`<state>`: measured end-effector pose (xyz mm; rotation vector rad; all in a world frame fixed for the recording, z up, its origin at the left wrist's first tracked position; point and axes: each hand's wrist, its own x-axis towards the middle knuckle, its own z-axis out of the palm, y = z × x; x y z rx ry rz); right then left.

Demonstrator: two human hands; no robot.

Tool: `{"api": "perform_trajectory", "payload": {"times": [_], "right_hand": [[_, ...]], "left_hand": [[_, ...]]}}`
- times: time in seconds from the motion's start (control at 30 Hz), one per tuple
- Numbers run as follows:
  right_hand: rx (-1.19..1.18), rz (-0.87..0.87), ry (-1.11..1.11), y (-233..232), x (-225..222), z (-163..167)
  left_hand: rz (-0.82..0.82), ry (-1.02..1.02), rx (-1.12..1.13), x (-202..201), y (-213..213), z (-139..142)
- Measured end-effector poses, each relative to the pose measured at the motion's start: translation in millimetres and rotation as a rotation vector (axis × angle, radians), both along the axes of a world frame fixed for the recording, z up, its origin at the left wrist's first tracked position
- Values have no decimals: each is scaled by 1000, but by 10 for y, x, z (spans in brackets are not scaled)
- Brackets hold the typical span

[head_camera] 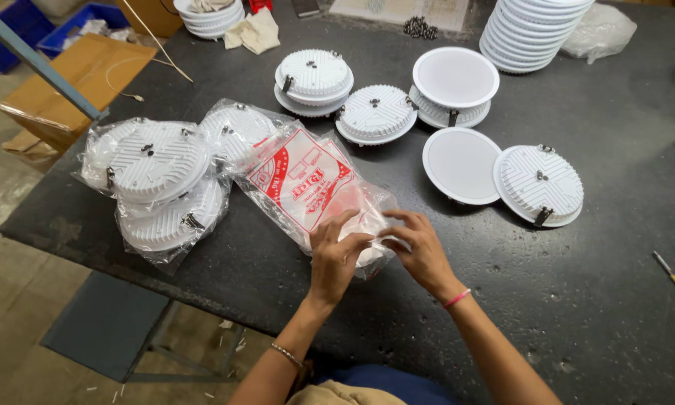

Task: The person places round LED panel light fixtures one at a time into clear plastic bags, wraps the plastic around each unit, and sets the bagged fixtures on the workbench with other packaged units. They occasionally reposition the printed plastic sheet and reach for the next unpackaged fixture.

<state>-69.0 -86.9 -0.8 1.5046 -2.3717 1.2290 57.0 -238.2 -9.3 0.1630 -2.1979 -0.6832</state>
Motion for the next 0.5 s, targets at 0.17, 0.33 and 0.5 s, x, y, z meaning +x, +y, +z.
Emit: {"api": "perform_trajectory", "payload": {"times": [0.17,0.33,0.5], "right_hand": [[-39,23,-102,147,-59,-27],[-34,247,-190,326,-51,116],[-58,11,-299,185,-24,26]], "left_hand": [[73,27,12,51,138,23],[130,37,34,79,293,38],[188,92,6,152,466,83]]}}
